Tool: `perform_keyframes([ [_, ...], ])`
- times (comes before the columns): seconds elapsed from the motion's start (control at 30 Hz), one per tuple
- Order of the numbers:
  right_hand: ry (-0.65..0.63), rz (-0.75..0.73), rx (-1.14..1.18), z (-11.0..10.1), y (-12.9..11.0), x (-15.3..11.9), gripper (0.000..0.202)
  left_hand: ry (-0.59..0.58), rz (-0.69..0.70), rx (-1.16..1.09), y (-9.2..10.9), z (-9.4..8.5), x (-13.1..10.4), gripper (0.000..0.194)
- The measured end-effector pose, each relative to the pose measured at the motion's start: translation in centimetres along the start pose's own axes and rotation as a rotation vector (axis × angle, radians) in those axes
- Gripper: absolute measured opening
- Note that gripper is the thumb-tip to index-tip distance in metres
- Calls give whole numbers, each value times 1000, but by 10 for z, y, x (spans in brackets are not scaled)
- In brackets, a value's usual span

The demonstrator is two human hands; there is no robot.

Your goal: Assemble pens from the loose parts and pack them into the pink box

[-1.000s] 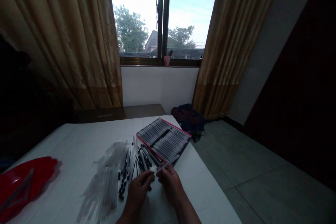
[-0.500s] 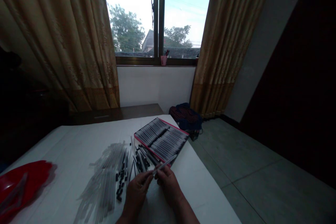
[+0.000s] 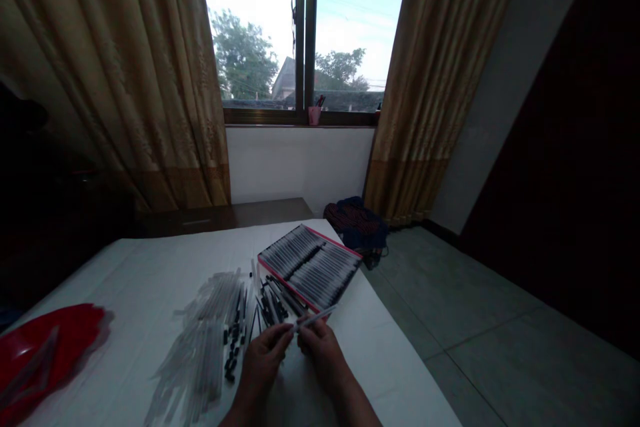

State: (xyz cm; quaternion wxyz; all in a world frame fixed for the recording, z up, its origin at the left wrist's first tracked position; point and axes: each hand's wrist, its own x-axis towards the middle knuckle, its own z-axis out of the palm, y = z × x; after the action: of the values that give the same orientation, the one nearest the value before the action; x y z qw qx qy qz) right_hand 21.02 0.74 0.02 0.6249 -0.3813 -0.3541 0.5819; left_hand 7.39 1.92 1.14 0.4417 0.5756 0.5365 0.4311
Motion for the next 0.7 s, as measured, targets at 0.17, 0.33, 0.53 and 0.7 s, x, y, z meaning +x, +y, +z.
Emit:
perform_keyframes([
  [0.17, 23, -5, -39, 2, -4, -2, 32, -24, -34, -22, 0, -3, -1, 51],
  [0.33, 53, -6, -58, 3, -4, -3, 32, -69, -38, -21, 6, -5, -3, 56],
  [0.53, 17, -14, -117, 3, -6, -4, 26, -115, -41, 23, 17, -12, -1, 48],
  [0.7, 24, -31, -179, 5, -5, -3, 25, -137, -34, 62, 23, -15, -4, 38],
])
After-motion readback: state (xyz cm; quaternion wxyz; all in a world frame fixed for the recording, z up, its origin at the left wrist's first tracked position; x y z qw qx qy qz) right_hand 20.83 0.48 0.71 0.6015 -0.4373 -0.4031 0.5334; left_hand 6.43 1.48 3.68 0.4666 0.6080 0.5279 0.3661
